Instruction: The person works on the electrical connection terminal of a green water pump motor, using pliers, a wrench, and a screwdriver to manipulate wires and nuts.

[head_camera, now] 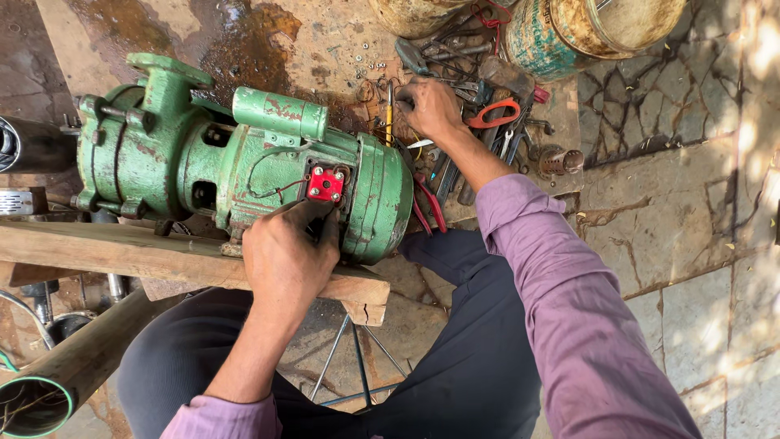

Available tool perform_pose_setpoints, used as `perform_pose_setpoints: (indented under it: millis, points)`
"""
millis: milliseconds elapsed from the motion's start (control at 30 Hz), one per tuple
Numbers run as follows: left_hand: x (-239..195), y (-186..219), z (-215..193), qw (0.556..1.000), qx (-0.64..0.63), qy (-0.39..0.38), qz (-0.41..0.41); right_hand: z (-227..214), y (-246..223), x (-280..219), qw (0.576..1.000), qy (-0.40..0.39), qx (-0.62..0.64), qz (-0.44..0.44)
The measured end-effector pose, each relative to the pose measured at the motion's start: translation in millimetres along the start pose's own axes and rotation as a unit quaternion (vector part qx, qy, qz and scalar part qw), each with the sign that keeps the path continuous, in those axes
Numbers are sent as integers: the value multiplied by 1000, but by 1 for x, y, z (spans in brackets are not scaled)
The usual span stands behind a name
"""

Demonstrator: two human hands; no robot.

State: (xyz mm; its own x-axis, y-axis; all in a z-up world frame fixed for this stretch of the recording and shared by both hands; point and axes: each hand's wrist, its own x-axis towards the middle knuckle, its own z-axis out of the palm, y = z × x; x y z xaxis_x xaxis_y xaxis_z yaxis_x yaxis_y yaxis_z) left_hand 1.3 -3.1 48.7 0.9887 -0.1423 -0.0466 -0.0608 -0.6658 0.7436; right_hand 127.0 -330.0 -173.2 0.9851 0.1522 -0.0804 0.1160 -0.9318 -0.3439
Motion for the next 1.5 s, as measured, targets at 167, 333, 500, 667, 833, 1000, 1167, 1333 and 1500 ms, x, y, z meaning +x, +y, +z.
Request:
perform_pose_setpoints:
  millis: [167,333,500,667,833,1000,1167,1333,1500]
  points:
    - [-1,0,0,1000,11,0,-22,4,-7,1,998,22,-53,-36]
    - [2,-1,-1,999,12,-18,-46,11,3,8,998,6,-58,-17]
    - [5,2,-1,997,15,-21,-76,24,15,45,1000,26,-1,-5]
    - [10,3,-3,995,10,-28,-99,31,1,78,987,-28,14,155]
    - [11,-3,-1,993,-1,-33,-115,36,6,90,992,82,-93,20]
    - [11,-5,-1,994,-4,-32,-108,39,11,101,996,51,-63,40]
    - [9,-3,-3,994,-5,-28,-107,42,16,111,993,20,-107,44]
    - [9,-1,-3,993,-9,-34,-113,44,18,120,989,-46,-109,87]
    - [7,-1,-4,995,-8,-29,-98,50,28,117,995,0,-85,43]
